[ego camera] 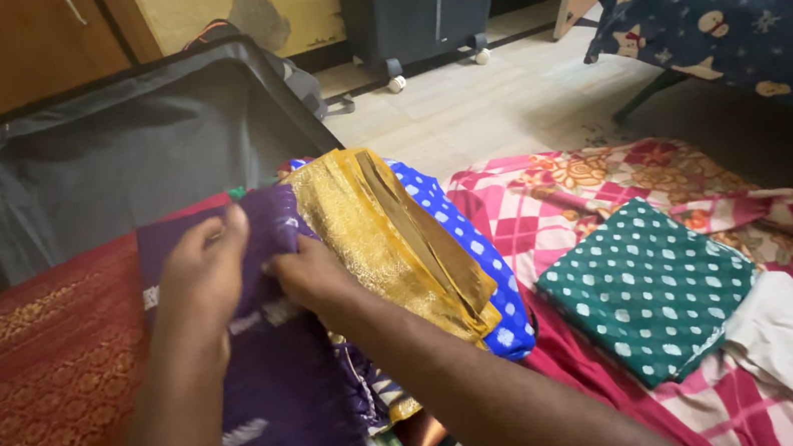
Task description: The person folds several garments by hand, including a purple patterned top, a white cloth, a green patterned textile, and a blue patterned garment, and places them into an open suitcase on the floor.
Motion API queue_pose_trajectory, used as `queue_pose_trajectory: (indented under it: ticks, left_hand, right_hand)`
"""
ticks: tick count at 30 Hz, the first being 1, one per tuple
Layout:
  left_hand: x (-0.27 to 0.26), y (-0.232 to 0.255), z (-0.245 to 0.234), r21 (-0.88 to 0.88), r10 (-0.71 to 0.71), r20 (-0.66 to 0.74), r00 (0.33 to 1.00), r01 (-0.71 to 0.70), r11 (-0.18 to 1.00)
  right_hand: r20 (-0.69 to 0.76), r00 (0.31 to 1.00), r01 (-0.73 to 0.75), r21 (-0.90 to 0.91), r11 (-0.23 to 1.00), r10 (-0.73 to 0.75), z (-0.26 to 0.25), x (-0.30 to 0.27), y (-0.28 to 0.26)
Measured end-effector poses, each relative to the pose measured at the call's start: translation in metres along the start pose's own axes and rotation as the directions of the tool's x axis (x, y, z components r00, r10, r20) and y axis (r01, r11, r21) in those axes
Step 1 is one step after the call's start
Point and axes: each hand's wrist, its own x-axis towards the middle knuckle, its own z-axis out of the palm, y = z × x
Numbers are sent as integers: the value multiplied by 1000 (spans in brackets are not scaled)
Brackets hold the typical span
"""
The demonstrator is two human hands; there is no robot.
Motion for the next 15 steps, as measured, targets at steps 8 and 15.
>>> queue_pose_trajectory:
  ticks: [8,15]
  left_hand:
    - [-38,-65,-28,417,221,-392,893,-42,908]
    - [-36,-32,9,222,466,-146,872,-430,875]
  right_hand:
    - [63,990,135,-201,970,-125,-6,-8,-12]
    - [252,903,288,243,927,-347,-122,54,-54]
